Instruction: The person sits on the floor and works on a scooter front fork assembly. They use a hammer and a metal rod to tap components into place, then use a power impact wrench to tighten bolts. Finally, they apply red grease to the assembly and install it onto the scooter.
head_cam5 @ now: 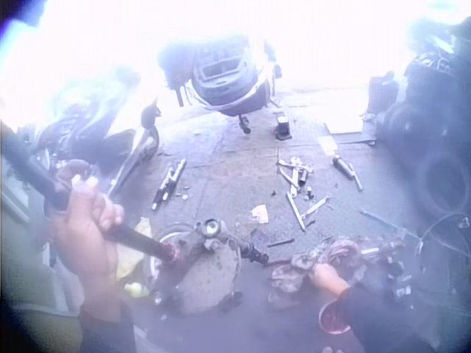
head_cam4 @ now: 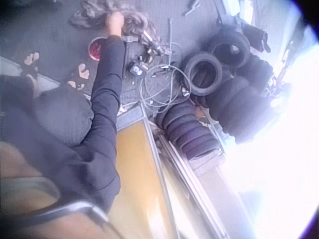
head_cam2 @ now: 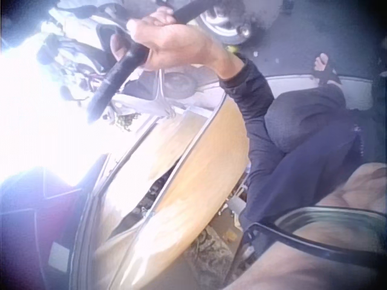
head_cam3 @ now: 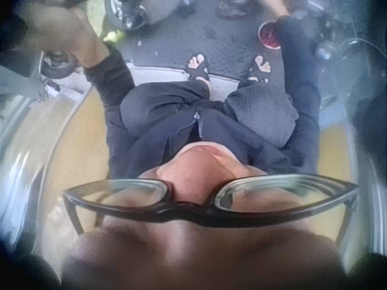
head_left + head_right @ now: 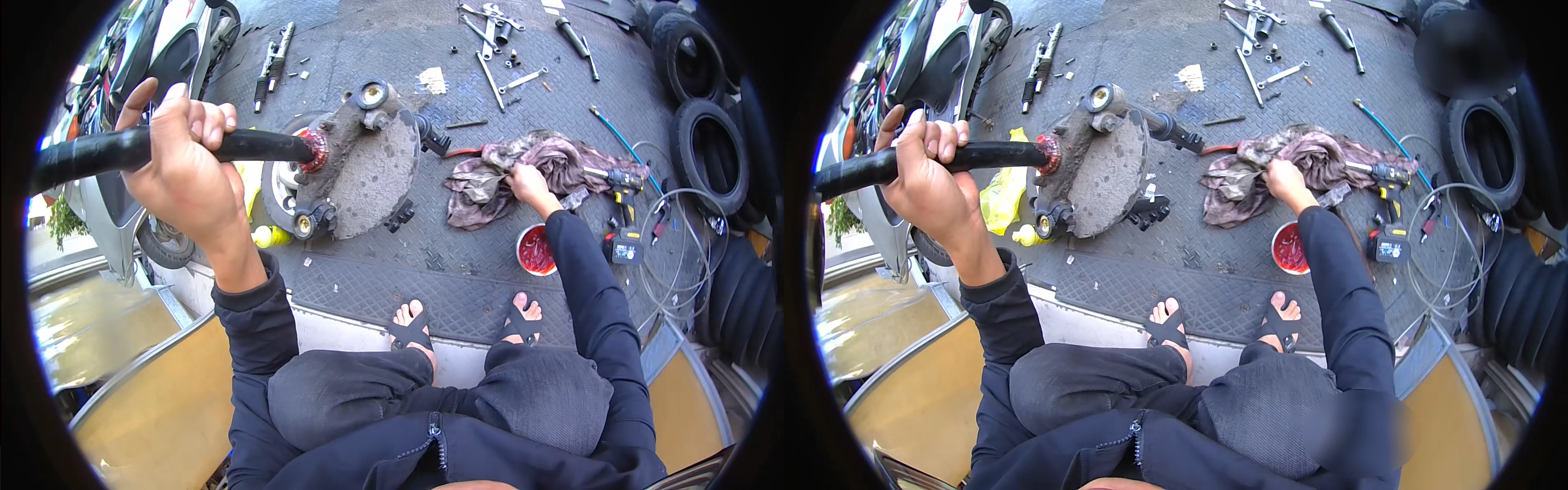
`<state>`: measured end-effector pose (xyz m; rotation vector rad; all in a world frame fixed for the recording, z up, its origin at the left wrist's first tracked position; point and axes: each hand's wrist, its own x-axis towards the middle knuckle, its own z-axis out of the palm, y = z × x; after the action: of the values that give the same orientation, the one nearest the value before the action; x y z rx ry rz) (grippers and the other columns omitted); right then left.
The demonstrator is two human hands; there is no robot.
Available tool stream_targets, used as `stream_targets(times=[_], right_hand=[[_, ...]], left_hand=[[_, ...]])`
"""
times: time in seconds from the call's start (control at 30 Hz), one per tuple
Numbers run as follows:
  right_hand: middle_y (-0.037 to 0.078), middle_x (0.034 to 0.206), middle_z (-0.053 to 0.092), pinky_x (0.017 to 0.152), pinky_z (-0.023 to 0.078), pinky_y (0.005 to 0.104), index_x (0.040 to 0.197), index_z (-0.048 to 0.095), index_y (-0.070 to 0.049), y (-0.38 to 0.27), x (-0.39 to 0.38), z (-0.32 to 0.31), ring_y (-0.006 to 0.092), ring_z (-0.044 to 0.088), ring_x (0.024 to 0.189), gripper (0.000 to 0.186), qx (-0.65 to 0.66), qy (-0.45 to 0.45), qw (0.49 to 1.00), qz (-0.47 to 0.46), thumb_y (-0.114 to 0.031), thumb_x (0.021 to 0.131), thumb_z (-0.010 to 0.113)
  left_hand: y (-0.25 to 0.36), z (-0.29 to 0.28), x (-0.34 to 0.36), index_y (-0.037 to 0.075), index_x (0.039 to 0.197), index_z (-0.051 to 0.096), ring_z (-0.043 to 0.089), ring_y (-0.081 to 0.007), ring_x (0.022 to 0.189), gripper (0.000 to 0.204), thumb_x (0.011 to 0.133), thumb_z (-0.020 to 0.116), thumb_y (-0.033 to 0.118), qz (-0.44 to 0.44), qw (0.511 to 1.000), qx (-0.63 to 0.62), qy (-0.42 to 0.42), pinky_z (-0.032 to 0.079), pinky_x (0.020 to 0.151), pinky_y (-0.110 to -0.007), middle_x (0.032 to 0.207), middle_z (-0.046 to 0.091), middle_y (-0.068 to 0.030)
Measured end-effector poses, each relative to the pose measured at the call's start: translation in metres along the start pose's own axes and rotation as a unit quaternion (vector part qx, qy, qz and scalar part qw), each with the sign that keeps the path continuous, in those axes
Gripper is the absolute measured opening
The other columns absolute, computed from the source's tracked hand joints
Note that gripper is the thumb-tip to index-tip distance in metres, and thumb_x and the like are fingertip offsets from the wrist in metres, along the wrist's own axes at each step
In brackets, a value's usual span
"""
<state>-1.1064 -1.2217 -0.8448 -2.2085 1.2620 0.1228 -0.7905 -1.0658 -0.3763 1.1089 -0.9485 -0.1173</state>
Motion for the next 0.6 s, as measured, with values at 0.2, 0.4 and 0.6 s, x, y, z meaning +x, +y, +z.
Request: stream_targets(times=[0.2, 0.4, 0.6], right_hand=[[0.031, 0.119, 0.074, 0.101, 0.056, 0.0488, 0.116, 0.076, 0.004, 0.060, -0.014, -0.023, 0.0445, 0.071, 0.117, 0.054, 0.151, 0.060, 0.963, 0.217, -0.040, 0.086, 0.078], [0.036, 0.117, 0.072, 0.102, 0.054, 0.0493, 0.118, 0.071, 0.013, 0.143, -0.023, -0.040, 0.0462, 0.071, 0.116, 0.054, 0.166, 0.081, 0.959, 0.217, -0.033, 0.089, 0.065], [0.040, 0.118, 0.068, 0.100, 0.053, 0.0508, 0.116, 0.062, 0.016, 0.151, -0.030, -0.039, 0.0491, 0.068, 0.117, 0.053, 0.188, 0.052, 0.974, 0.114, -0.032, 0.096, 0.064]], left_hand=[[-0.007, 0.000, 0.008, -0.006, 0.121, 0.059, 0.047, -0.0125, 0.057, 0.023, 0.098, 0.063, -0.005, -0.010, 1.000, 0.015, 0.014, 0.049, 0.065, -0.038, 0.069, 0.048, -0.0031], [-0.017, -0.009, 0.017, -0.004, 0.113, 0.060, 0.047, -0.0133, 0.063, 0.014, 0.100, 0.062, -0.005, 0.016, 0.998, 0.052, -0.032, 0.048, 0.069, -0.039, 0.071, 0.046, -0.0039], [-0.045, -0.037, 0.049, -0.001, 0.086, 0.059, 0.046, -0.0159, 0.066, 0.017, 0.102, 0.057, -0.006, 0.003, 0.996, 0.065, -0.066, 0.052, 0.078, -0.041, 0.074, 0.048, -0.0064]])
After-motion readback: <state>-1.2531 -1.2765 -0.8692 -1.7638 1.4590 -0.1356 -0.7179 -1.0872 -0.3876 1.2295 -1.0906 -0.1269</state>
